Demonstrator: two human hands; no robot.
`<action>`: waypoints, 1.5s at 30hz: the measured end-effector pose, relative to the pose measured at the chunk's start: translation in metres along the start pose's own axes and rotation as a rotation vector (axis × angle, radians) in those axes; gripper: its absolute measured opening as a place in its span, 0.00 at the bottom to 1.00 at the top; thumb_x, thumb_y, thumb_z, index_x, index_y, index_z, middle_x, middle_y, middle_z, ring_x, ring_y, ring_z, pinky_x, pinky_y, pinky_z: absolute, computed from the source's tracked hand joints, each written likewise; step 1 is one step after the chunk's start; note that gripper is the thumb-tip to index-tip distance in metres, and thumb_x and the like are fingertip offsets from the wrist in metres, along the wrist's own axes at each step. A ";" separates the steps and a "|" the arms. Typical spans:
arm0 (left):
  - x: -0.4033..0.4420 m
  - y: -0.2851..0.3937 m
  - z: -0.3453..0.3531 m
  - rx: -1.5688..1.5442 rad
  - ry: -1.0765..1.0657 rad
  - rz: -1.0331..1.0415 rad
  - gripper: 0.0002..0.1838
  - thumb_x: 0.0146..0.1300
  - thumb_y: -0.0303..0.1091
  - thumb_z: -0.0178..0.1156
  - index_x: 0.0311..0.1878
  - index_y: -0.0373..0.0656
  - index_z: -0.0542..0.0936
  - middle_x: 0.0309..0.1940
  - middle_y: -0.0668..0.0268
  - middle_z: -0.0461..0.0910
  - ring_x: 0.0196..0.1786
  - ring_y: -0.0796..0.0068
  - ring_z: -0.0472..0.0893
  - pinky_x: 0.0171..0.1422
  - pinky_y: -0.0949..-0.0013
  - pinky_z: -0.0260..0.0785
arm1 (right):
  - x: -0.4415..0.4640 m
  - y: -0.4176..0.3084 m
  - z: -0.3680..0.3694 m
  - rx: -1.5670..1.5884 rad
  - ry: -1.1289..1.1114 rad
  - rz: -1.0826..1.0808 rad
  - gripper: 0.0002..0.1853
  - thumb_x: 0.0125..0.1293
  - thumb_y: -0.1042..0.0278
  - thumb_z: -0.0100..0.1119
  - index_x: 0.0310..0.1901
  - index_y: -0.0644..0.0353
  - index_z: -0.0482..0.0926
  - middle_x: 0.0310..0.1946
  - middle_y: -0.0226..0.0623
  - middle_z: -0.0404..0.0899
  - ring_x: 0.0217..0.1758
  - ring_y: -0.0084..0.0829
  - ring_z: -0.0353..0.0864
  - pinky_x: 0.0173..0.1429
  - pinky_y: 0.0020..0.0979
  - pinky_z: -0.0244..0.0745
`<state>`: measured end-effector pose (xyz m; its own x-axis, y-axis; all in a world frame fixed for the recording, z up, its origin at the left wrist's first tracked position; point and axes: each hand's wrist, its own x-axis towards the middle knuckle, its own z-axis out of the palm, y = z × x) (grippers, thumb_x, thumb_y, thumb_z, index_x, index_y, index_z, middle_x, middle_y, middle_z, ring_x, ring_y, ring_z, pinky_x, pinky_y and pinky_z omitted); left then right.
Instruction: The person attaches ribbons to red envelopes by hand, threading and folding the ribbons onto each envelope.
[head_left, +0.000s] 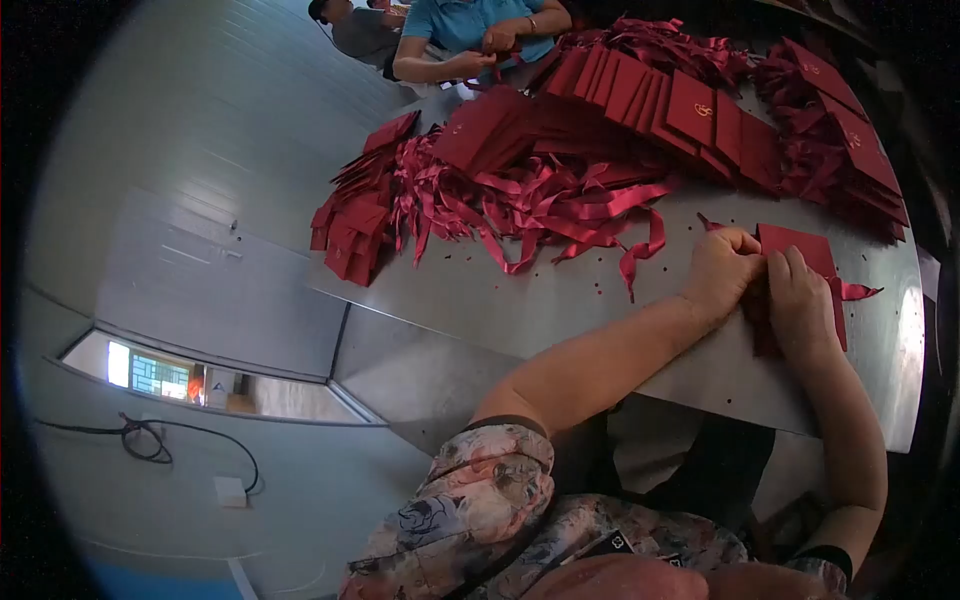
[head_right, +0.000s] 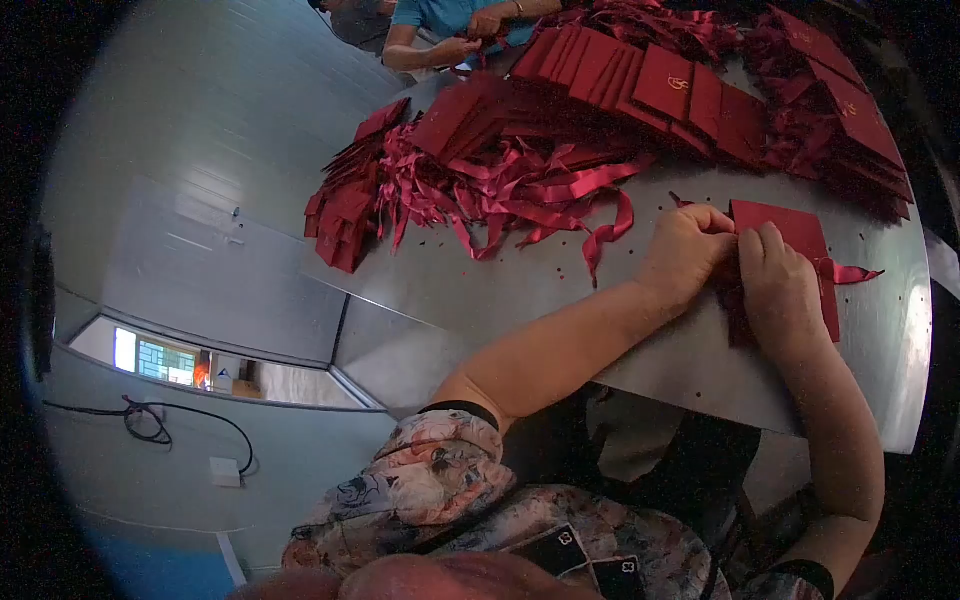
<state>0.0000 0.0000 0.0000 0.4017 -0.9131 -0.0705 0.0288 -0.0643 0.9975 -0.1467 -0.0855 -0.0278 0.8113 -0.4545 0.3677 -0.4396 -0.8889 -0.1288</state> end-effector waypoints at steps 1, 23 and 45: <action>0.001 0.000 0.001 -0.021 0.008 0.026 0.06 0.59 0.29 0.65 0.38 0.38 0.83 0.31 0.64 0.83 0.35 0.79 0.79 0.41 0.72 0.72 | 0.003 -0.002 -0.004 0.029 0.013 0.003 0.16 0.59 0.73 0.60 0.49 0.59 0.71 0.46 0.48 0.77 0.39 0.47 0.82 0.42 0.40 0.78; 0.012 -0.003 -0.009 -0.508 -0.045 -0.154 0.08 0.64 0.28 0.62 0.45 0.38 0.79 0.40 0.67 0.82 0.44 0.77 0.78 0.53 0.72 0.70 | 0.015 0.005 -0.044 0.842 0.109 0.236 0.06 0.59 0.74 0.57 0.37 0.67 0.79 0.30 0.50 0.80 0.32 0.41 0.82 0.39 0.36 0.75; 0.003 -0.004 0.002 -0.319 -0.028 -0.103 0.05 0.61 0.24 0.63 0.40 0.38 0.80 0.33 0.67 0.82 0.35 0.77 0.80 0.42 0.74 0.72 | 0.016 -0.007 -0.039 0.329 0.107 -0.049 0.05 0.59 0.76 0.56 0.37 0.64 0.74 0.34 0.47 0.76 0.37 0.50 0.80 0.42 0.41 0.77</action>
<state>-0.0003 -0.0033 -0.0040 0.3567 -0.9193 -0.1664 0.3544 -0.0317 0.9345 -0.1462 -0.0846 0.0151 0.7755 -0.4181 0.4731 -0.2393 -0.8880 -0.3926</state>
